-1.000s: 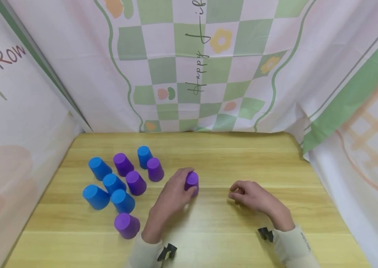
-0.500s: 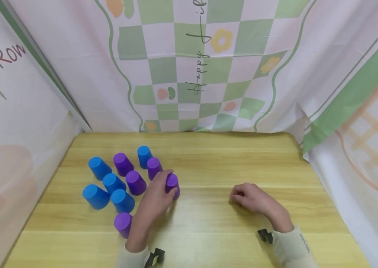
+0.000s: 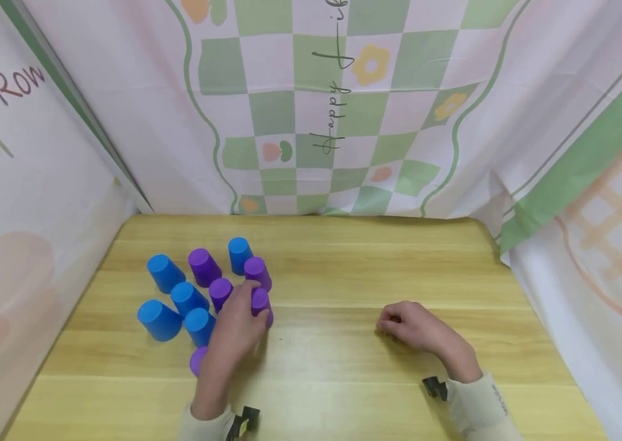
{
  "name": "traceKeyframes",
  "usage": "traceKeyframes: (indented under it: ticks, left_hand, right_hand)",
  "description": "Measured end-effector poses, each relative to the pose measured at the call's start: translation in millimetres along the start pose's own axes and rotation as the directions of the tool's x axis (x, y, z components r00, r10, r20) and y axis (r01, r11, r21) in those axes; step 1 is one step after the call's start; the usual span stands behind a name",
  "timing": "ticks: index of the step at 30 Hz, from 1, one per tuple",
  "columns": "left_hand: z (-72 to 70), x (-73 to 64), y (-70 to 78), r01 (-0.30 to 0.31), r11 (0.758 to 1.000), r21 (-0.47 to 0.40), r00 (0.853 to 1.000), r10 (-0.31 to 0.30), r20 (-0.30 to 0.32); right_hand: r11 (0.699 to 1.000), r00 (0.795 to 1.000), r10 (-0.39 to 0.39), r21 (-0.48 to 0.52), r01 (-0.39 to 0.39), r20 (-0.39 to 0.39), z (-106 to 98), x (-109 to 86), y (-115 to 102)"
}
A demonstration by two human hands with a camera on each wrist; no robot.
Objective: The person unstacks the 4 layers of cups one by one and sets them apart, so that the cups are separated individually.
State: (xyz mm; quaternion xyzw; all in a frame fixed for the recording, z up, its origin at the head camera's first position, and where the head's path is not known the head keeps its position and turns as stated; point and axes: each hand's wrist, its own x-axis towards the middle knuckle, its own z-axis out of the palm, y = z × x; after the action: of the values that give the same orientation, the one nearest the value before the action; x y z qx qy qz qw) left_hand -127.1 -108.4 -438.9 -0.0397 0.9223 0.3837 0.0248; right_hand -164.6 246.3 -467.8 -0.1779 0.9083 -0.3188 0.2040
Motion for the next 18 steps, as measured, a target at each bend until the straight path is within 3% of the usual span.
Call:
traceKeyframes:
  ticks: [12,18]
  left_hand:
    - [-5.3,0.3,-4.7,0.044,0.999,0.014,0.999,-0.044,0.014]
    - [-5.4,0.5,-7.6,0.005,1.0,0.027,1.0,-0.006,0.003]
  right_hand:
    - [1.0,1.0,-0.009,0.006,0.009,0.008,3.4,3.1,-2.5]
    - [1.0,1.0,-0.006,-0.004,0.006,0.005,4.9,3.6,-2.5]
